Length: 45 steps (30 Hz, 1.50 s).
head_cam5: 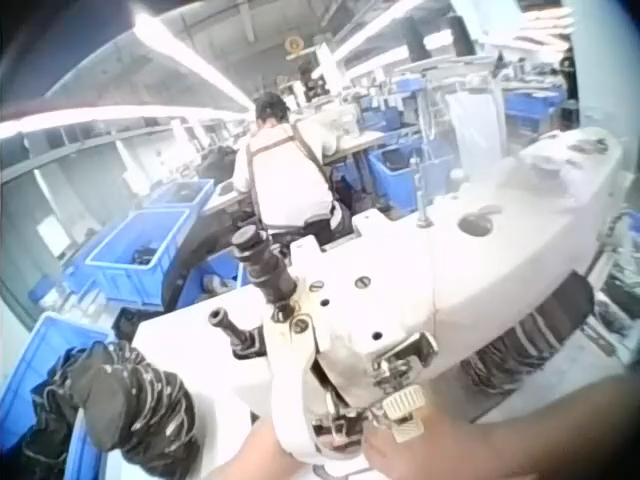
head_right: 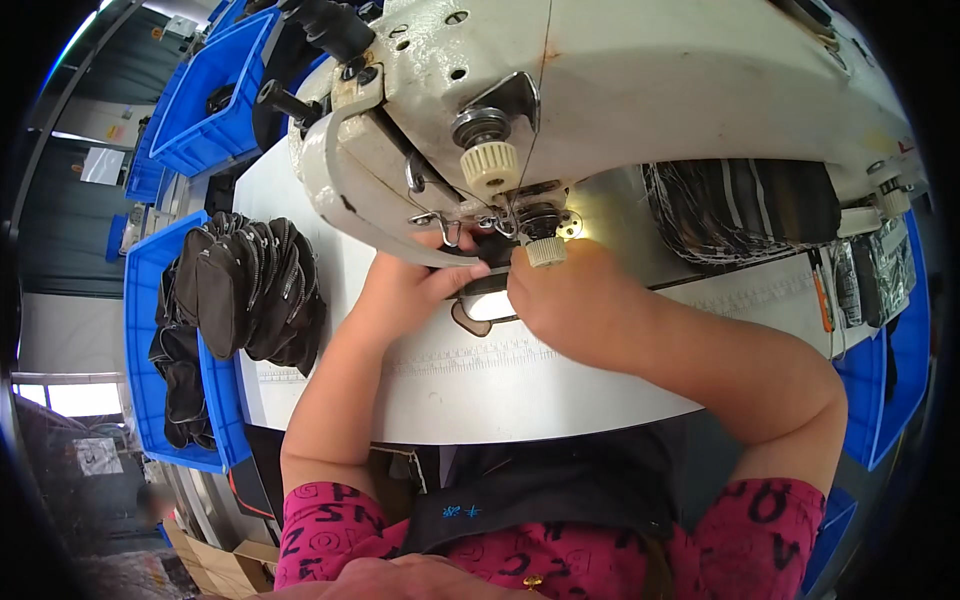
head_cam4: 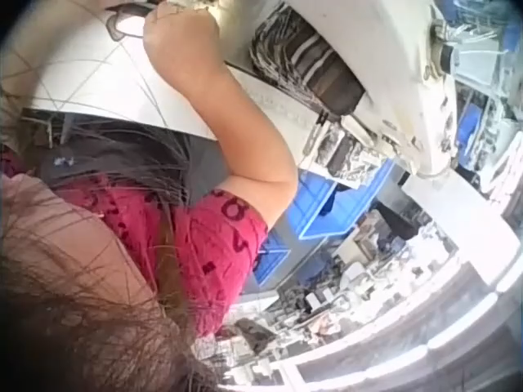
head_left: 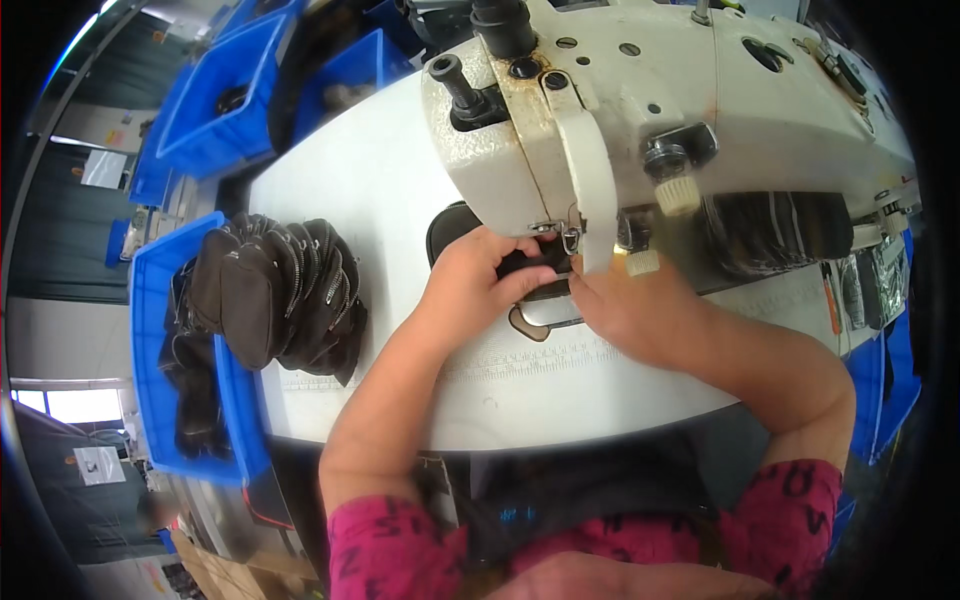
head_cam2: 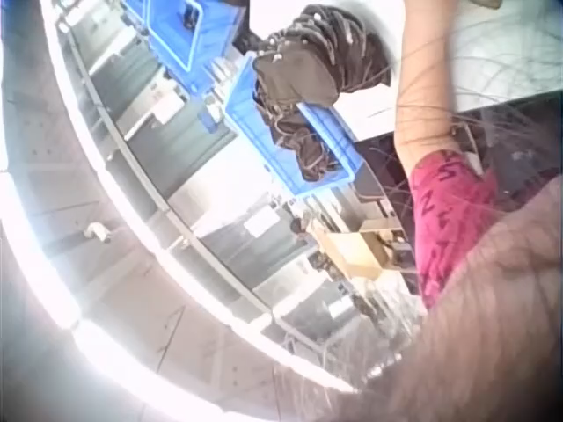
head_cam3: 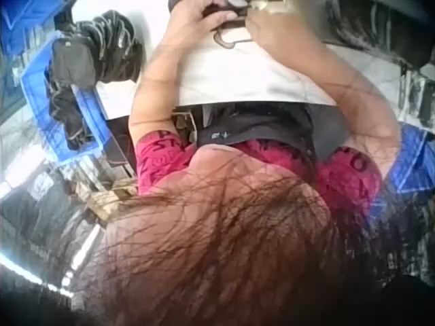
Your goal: Sewing pieces of leather or fabric together using an industrial sewing machine.
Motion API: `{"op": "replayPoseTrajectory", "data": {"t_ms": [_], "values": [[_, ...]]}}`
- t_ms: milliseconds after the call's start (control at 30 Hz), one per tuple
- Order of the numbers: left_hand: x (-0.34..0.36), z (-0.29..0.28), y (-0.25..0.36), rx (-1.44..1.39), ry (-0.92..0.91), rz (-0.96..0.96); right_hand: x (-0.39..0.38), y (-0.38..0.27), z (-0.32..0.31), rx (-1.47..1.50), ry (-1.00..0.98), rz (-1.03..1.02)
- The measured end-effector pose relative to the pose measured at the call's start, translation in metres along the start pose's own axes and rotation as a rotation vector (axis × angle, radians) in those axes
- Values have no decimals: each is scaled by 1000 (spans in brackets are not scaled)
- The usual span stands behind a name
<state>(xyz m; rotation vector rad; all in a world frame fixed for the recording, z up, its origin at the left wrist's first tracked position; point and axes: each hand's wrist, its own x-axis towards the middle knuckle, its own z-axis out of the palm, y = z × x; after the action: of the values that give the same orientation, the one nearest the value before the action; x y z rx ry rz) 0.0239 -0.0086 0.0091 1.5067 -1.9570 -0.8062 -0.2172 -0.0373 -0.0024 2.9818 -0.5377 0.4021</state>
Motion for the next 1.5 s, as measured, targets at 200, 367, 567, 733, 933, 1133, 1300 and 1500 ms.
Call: {"op": "replayPoseTrajectory", "data": {"t_ms": [200, 367, 567, 733, 933, 1133, 1300, 1500], "values": [[6, 10, 6, -280, 75, -174, 2, 24, 61, -128, 124, 62], [3, 16, 12, -252, 138, -245, 15, 22, 51, -313, 254, 21], [-10, 20, 20, 124, 152, 64, 16, 18, 36, -82, 294, 160], [-10, 18, 12, 401, 360, 338, 6, 23, 35, -185, 261, 40], [-5, 28, 9, 305, 352, 216, 13, 16, 25, 5, 439, 162], [-4, 35, 11, 353, 384, 248, 14, 18, 36, -110, 324, 162], [1, 38, 13, 375, 393, 254, 17, 24, 52, 48, 318, 149], [2, 36, 6, 445, 379, 224, 14, 20, 40, -29, 345, 115]]}}
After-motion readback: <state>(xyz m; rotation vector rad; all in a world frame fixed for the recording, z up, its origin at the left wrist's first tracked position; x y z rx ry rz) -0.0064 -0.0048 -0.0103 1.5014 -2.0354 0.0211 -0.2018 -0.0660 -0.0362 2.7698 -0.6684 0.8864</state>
